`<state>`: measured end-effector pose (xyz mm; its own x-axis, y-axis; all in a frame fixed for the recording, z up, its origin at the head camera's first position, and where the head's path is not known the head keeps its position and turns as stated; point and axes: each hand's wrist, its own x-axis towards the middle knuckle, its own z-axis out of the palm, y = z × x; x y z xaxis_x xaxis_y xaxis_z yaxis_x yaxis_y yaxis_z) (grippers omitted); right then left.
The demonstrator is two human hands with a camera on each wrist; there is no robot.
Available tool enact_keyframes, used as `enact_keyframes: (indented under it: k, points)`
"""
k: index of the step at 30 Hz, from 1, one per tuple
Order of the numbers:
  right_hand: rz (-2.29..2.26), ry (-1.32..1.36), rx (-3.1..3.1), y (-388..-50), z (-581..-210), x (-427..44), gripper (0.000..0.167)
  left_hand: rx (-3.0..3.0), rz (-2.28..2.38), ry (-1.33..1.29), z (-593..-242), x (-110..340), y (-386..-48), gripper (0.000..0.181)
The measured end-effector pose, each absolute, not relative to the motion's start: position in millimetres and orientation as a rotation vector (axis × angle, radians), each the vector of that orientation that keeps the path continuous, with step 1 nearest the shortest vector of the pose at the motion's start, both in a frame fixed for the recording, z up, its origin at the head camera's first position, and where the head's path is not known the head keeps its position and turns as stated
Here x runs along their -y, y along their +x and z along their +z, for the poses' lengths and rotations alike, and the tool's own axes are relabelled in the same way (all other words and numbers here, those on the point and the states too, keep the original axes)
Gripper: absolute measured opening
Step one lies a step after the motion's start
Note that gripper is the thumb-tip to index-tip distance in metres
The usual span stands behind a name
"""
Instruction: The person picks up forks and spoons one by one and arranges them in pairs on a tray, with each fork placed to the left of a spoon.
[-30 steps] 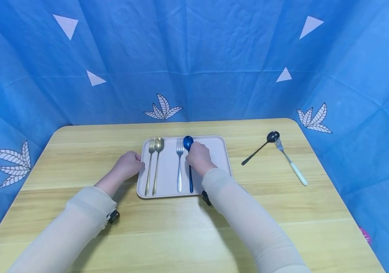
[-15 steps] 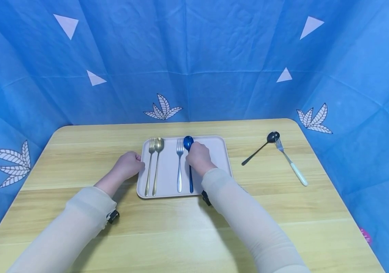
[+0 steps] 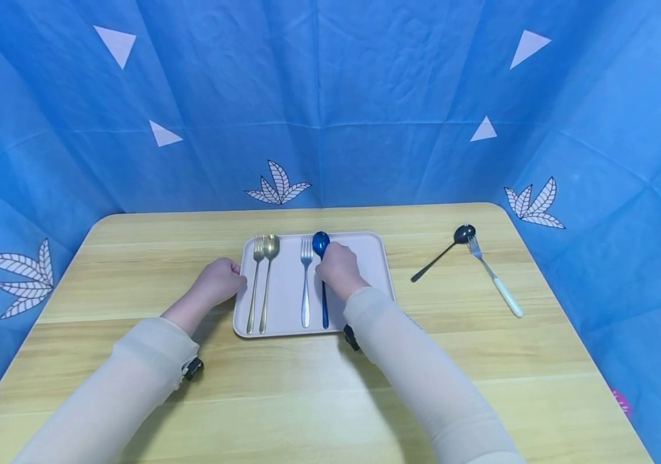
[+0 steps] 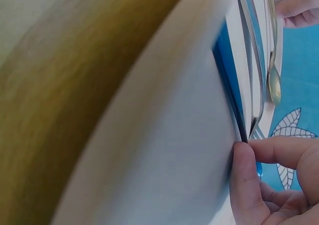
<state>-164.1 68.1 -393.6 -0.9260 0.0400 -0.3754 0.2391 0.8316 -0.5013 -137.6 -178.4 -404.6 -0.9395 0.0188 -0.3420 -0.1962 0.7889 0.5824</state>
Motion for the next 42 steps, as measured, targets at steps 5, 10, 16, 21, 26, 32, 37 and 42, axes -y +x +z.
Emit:
enact_keyframes:
  k: [5, 10, 16, 21, 26, 32, 37, 42]
  points:
    - [-0.769, 0.17, -2.705, -162, -394, -68, 0.016, -2.653, 0.905, -0.13, -406, 180, -137, 0.026]
    - [-0.781, 0.156, -2.699, -160, -393, -69, 0.019, -2.656, 0.898, -0.125, -407, 181, -137, 0.027]
    - [-0.801, 0.141, -2.649, -159, -388, -74, 0.032, -2.652, 0.915, -0.13, -407, 182, -137, 0.026]
    - [-0.818, 0.152, -2.6, -158, -384, -80, 0.038, -2.647, 0.924, -0.137, -407, 181, -137, 0.025]
    - [-0.807, 0.132, -2.608, -152, -375, -85, 0.034, -2.632, 0.93, -0.151, -407, 180, -137, 0.024]
    - [-0.809, 0.087, -2.625, -150, -369, -92, 0.037, -2.642, 0.916, -0.147, -407, 178, -136, 0.026]
    - [-0.78, 0.046, -2.655, -151, -367, -101, 0.028, -2.655, 0.913, -0.137, -406, 178, -137, 0.026]
    - [-0.772, 0.07, -2.667, -151, -364, -110, 0.023, -2.646, 0.928, -0.138, -405, 179, -137, 0.026]
